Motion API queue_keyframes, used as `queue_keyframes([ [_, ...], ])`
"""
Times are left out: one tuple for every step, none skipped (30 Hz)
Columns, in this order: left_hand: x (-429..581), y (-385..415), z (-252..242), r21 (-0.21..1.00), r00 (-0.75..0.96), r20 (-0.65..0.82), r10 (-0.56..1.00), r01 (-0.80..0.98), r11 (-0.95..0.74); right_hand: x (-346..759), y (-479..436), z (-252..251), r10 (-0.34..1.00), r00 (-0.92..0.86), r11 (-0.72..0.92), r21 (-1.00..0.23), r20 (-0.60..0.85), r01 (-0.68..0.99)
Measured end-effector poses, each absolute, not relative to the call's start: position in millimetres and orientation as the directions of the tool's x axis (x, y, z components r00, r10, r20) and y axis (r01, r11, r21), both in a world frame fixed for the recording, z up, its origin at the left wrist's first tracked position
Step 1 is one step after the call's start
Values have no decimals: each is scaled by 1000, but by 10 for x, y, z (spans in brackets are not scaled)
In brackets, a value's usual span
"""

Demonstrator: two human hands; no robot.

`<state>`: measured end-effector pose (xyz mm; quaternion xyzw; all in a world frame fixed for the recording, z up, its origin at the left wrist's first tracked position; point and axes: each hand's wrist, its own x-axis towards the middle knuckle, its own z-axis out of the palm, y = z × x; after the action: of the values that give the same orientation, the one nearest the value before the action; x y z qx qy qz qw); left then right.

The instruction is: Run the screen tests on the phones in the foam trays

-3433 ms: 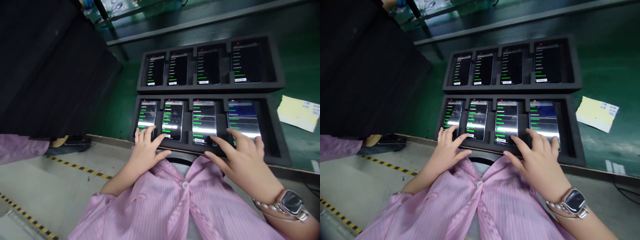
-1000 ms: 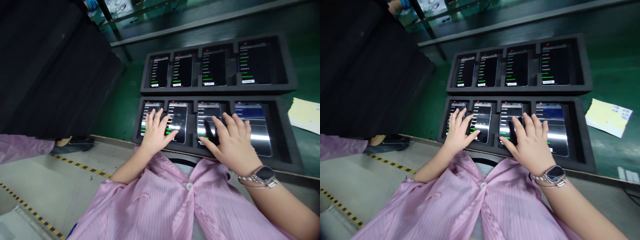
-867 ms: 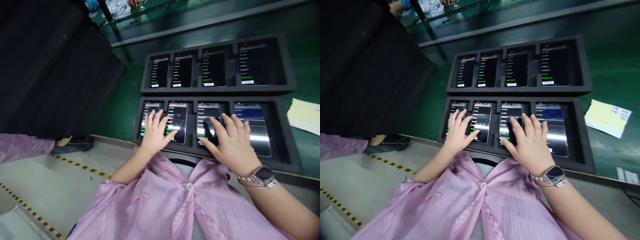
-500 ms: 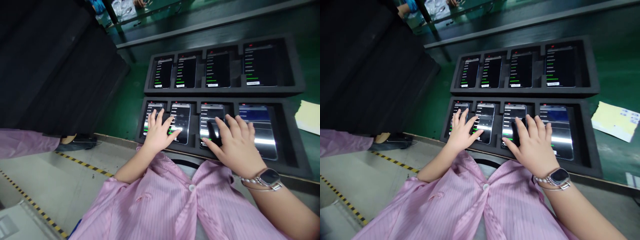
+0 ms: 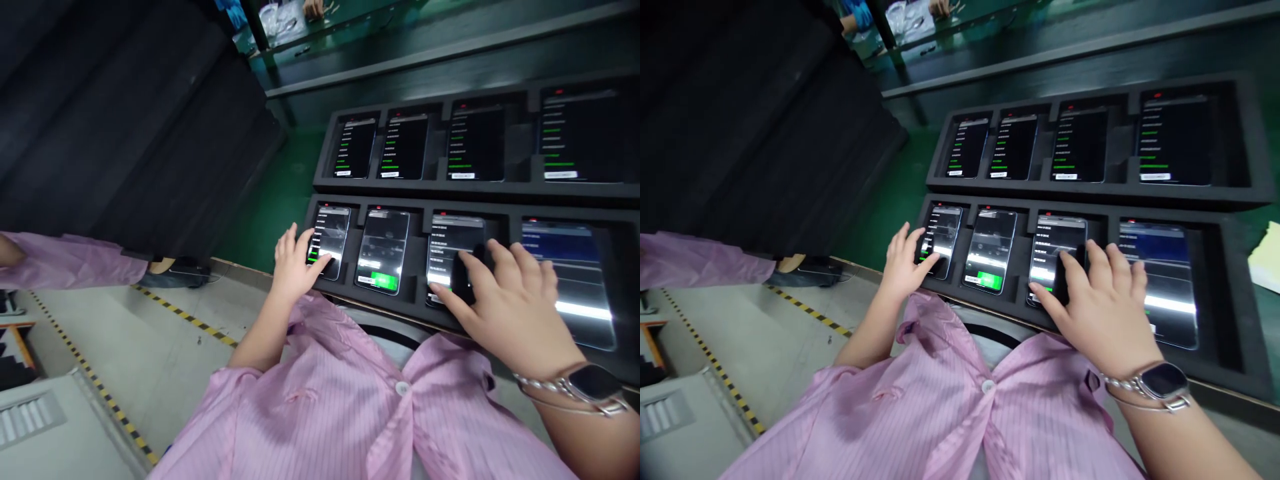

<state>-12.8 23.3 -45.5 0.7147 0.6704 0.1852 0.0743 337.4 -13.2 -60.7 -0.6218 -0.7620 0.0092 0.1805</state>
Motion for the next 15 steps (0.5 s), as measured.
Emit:
queue_keyframes([
  [-136, 248, -484, 355, 30, 115, 993, 932, -69, 3397, -136, -594, 949, -161, 231, -251, 271, 940],
  [-136, 261, -500, 355, 33, 73, 997, 933, -57, 3439, -146, -572, 946, -152, 231, -266, 287, 936],
  [-129, 269, -504, 350, 41, 42, 998, 935, -53, 3500, -164, -541, 941, -134, 225, -278, 311, 934],
  [-121, 272, -499, 340, 50, 22, 999, 939, -55, 3581, -191, -503, 935, -108, 210, -282, 338, 936],
  [-113, 271, -487, 330, 56, 13, 998, 942, -57, 3678, -226, -465, 930, -81, 188, -275, 357, 943],
  [-109, 268, -476, 321, 59, 10, 998, 945, -59, 3785, -267, -431, 928, -54, 157, -257, 368, 953],
  [-108, 265, -468, 316, 59, 12, 998, 947, -60, 3894, -312, -406, 929, -24, 117, -232, 369, 966],
  [-110, 264, -467, 315, 56, 18, 998, 947, -59, 3998, -355, -395, 933, 11, 69, -208, 360, 976],
  [-113, 264, -472, 317, 48, 24, 999, 947, -53, 4092, -395, -399, 939, 45, 23, -194, 342, 981],
  [-115, 266, -483, 320, 41, 28, 999, 946, -48, 4171, -428, -417, 944, 82, -21, -193, 318, 981],
  [-114, 268, -495, 324, 35, 29, 999, 945, -43, 4230, -452, -444, 946, 118, -58, -201, 301, 978],
  [-110, 268, -506, 328, 32, 29, 999, 944, -39, 4269, -466, -476, 947, 146, -85, -214, 287, 973],
  [-103, 268, -515, 330, 32, 27, 999, 943, -40, 4289, -470, -506, 947, 165, -101, -232, 276, 967],
  [-95, 266, -520, 330, 36, 25, 999, 943, -42, 4294, -467, -532, 948, 176, -109, -249, 265, 962],
  [-88, 265, -522, 328, 39, 22, 999, 943, -44, 4290, -458, -549, 950, 180, -113, -259, 254, 959],
])
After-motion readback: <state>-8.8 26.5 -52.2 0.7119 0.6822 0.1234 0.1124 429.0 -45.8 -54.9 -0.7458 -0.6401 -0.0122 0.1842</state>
